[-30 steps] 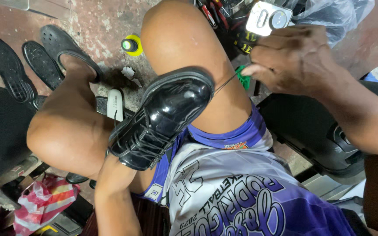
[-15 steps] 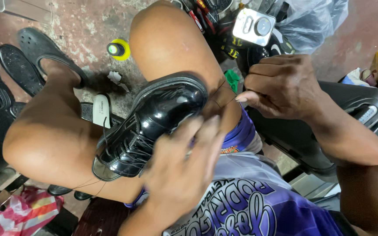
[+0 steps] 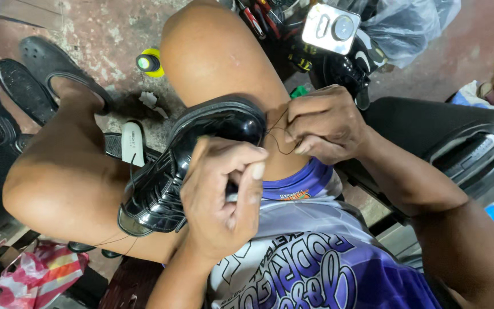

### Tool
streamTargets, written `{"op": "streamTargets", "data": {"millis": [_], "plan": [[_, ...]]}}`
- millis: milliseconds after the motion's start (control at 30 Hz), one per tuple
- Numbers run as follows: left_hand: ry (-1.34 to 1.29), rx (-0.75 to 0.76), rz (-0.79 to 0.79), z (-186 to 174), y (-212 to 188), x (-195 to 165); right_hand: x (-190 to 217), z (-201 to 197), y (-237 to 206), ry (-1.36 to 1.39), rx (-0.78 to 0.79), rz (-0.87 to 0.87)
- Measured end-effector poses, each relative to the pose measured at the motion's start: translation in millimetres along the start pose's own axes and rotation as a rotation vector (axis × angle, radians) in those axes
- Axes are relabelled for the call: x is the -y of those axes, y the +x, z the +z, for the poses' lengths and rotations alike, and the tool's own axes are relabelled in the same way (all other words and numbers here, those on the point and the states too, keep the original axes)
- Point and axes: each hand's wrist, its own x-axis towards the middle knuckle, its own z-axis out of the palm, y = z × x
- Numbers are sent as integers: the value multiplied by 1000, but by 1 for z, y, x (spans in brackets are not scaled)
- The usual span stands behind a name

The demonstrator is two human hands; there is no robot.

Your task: The person holds a black lace-up dress shoe on their lap and hand-stitches along the edge where the upper meets the sole, using a needle and thread, pulling each stitch tight. They rotate the shoe to work around the toe and continue stitching along the welt.

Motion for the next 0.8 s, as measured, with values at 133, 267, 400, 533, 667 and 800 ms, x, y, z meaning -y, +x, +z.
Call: {"op": "streamTargets", "data": {"millis": [133,267,400,533,667,800], "plan": [[144,-5,10,-1,-1,-6,-6,-5,-18,-25,-20,150],[277,50,143,7,2,-5,-7,-6,-22,4,-36,187],[516,80,212,13,5,2,-7,2,-15,1,20,160],[431,109,142,15,0,9,7,6,-3,-183,176,115],[339,131,143,14,-6,13,28,-6,15,27,483,206],[200,81,153,10,-9,18,29,-14,19,-18,271,308]]}}
